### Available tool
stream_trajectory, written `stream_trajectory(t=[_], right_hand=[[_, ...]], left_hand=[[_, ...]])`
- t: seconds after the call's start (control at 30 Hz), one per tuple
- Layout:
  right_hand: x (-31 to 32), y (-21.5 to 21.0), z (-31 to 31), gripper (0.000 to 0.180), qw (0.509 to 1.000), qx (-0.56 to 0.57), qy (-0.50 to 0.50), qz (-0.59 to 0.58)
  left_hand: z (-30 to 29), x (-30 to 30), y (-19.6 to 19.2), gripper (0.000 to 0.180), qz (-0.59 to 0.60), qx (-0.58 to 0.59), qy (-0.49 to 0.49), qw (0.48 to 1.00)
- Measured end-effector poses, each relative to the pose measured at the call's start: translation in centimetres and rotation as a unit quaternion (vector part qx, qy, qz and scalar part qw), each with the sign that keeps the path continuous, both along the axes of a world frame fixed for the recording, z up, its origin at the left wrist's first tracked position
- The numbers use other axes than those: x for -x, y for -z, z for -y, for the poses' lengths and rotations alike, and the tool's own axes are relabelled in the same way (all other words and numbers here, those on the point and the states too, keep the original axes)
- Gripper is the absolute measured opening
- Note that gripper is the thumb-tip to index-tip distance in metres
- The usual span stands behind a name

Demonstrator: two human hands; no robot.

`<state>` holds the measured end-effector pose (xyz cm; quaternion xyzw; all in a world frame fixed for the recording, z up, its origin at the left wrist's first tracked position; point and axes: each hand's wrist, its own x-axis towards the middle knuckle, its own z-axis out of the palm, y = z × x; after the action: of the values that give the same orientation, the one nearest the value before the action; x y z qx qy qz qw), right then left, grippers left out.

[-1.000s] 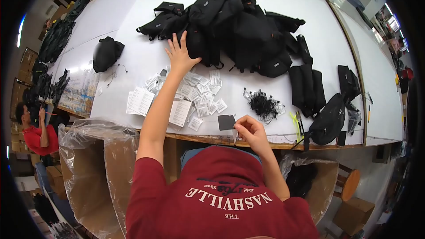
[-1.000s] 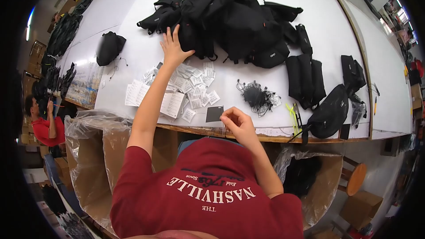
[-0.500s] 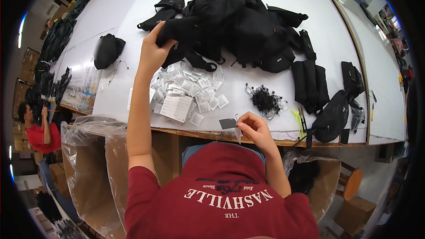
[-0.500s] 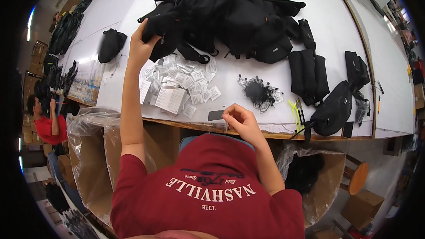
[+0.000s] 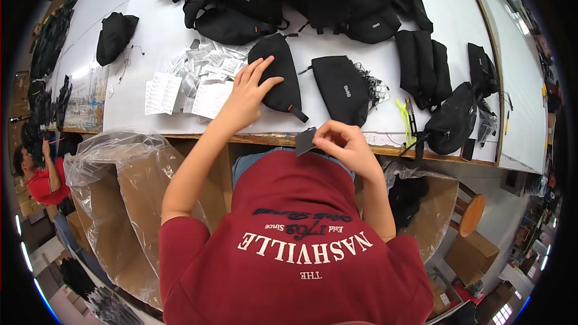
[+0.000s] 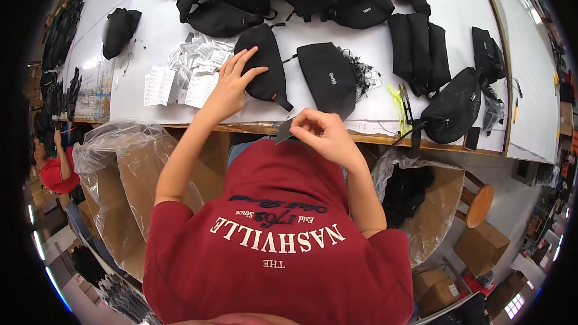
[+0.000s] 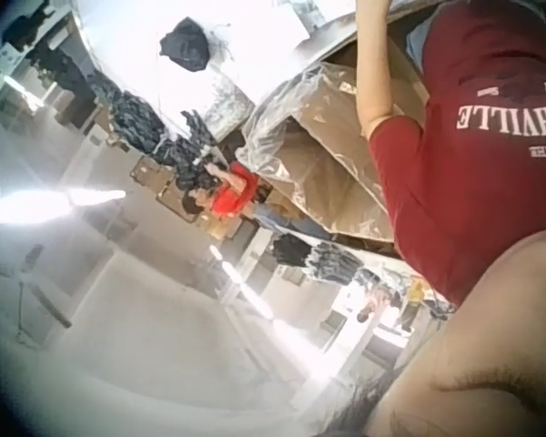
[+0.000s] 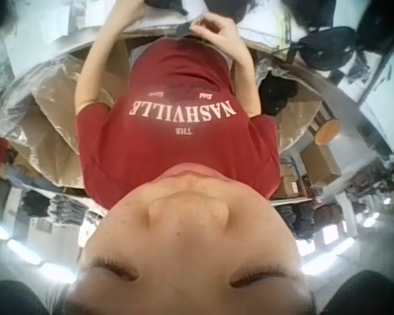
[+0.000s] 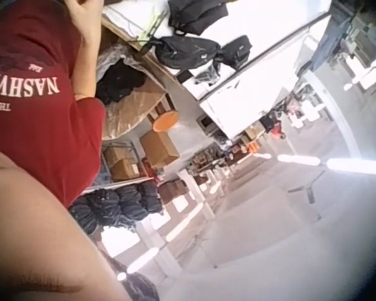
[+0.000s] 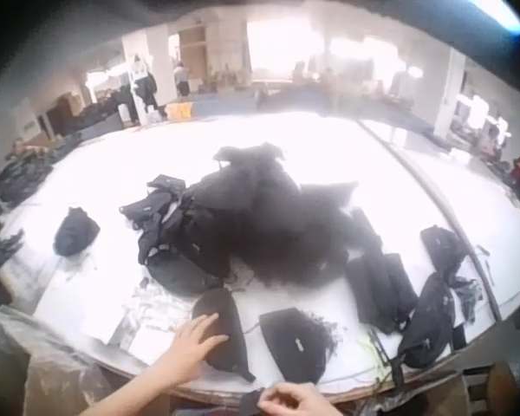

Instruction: Placing instructional booklets, labels, and silica packets into small black protective pouches and organizing them for final assembly.

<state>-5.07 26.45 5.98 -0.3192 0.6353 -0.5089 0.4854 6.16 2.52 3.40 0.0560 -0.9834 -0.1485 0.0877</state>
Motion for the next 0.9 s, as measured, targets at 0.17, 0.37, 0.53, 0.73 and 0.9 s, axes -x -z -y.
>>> stream_trajectory(t=[0.17, 0.37, 0.53, 0.73, 0.9], right_hand=[[-0.3, 0.2, -0.9, 0.009, 0.994, 0.012, 0.102, 0.047], [-0.7, -0.1, 0.4, 0.008, 0.985, 0.011, 0.169, -0.027], [-2.5, 0.6, 3.0, 0.006, 0.96, 0.019, 0.161, -0.228], [-3.6, 0.3, 4.3, 0.009, 0.935, 0.081, 0.116, -0.325], [-2.0, -0.1, 4.0, 0.008, 0.893, 0.119, 0.08, -0.426]], left_hand=[[-4.8, -1.2, 0.1, 0.051, -0.017, -0.081, 0.0, 0.997], [-7.9, -2.2, 2.0, 0.018, -0.126, -0.048, -0.129, 0.982], [-8.5, -4.5, 0.0, 0.019, -0.166, -0.091, -0.209, 0.96], [-7.3, -5.7, -2.3, 0.016, -0.116, -0.176, -0.272, 0.939], [-6.7, -6.4, -1.0, 0.018, -0.109, -0.525, -0.297, 0.79]])
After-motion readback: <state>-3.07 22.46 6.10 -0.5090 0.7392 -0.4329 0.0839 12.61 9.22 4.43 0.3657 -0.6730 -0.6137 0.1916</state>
